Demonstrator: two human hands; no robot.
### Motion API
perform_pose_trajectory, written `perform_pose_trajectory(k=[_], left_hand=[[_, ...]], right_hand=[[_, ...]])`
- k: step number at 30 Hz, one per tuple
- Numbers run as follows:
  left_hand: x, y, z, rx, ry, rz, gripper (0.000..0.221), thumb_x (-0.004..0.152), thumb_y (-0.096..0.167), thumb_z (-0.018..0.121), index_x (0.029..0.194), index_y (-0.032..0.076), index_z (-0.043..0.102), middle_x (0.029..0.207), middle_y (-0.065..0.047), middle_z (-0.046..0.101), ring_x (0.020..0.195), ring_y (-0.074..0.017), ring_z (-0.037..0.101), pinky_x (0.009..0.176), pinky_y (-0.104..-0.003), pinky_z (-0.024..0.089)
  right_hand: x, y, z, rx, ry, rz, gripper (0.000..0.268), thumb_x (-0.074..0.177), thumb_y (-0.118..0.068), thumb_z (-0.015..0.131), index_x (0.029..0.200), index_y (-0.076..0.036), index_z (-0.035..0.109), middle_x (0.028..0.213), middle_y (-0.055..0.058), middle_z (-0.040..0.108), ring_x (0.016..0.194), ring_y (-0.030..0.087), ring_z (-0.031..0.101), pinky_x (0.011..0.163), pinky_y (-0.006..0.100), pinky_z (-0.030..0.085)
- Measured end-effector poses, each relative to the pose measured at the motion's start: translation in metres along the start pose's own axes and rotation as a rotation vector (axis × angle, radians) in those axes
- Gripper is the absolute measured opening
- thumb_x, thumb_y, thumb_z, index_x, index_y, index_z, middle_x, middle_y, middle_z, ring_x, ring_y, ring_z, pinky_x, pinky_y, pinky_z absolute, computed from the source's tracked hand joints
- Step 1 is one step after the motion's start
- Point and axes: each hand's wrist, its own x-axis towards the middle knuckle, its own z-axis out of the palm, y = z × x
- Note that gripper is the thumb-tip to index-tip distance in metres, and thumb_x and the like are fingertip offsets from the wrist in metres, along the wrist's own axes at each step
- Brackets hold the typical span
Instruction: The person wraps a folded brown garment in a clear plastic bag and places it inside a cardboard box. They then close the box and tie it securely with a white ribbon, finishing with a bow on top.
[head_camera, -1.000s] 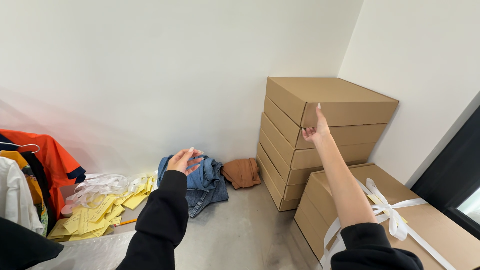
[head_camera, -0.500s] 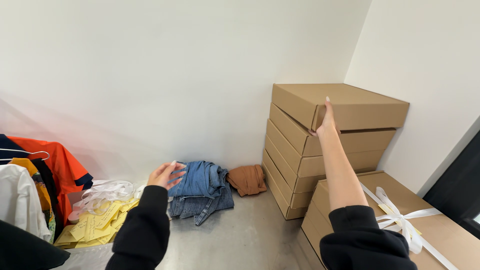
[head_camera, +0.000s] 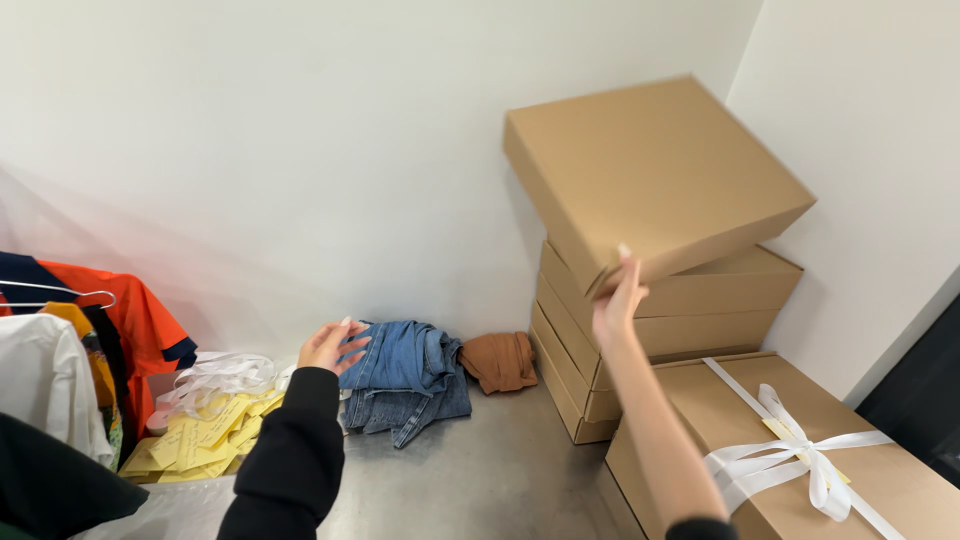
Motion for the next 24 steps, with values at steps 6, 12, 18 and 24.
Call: perform_pose_trajectory(k=[6, 12, 18, 24], left_hand=[[-0.048, -0.013, 0.024, -0.125, -0.083, 0.012, 0.039, 0.097, 0.024, 0.07, 0.126, 0.005, 0.052, 0.127, -0.021, 0.066, 0.111, -0.0368, 0.069, 0.087, -0.049, 0.059], [-0.108, -0.101, 0.027, -0.263, -0.253, -0.139, 0.051, 0.095, 0.023, 0.068, 0.137, 0.008, 0.043, 0.138, -0.026, 0.058, 0.124, -0.0438, 0.061, 0.093, -0.062, 0.055], [-0.228, -0.13, 0.037, -0.454, -0.237, -0.322, 0.058, 0.093, 0.026, 0.07, 0.144, 0.012, 0.048, 0.134, -0.012, 0.061, 0.113, -0.0324, 0.066, 0.094, -0.057, 0.056], [-0.226, -0.255, -0.029, -0.493, -0.116, -0.354, 0.054, 0.086, 0.019, 0.08, 0.133, 0.011, 0.057, 0.122, -0.01, 0.068, 0.103, -0.0286, 0.069, 0.077, -0.044, 0.063]], right_hand=[[-0.169, 0.01, -0.035, -0.23, -0.227, -0.127, 0.102, 0.082, -0.032, 0.077, 0.157, -0.019, 0.009, 0.16, 0.012, 0.028, 0.13, 0.031, 0.047, 0.097, 0.047, 0.051], [-0.257, 0.042, -0.102, -0.283, -0.393, -0.252, 0.115, 0.069, -0.022, 0.083, 0.159, -0.017, 0.012, 0.145, 0.004, 0.044, 0.122, 0.016, 0.055, 0.106, 0.034, 0.046], [-0.339, 0.074, -0.149, -0.291, -0.437, -0.057, 0.105, 0.068, -0.028, 0.079, 0.158, -0.016, 0.026, 0.138, 0.004, 0.048, 0.117, 0.016, 0.056, 0.098, 0.038, 0.053], [-0.348, 0.099, -0.213, -0.384, -0.547, 0.208, 0.087, 0.083, -0.025, 0.071, 0.157, -0.009, 0.029, 0.15, 0.013, 0.042, 0.136, 0.032, 0.045, 0.11, 0.049, 0.041]])
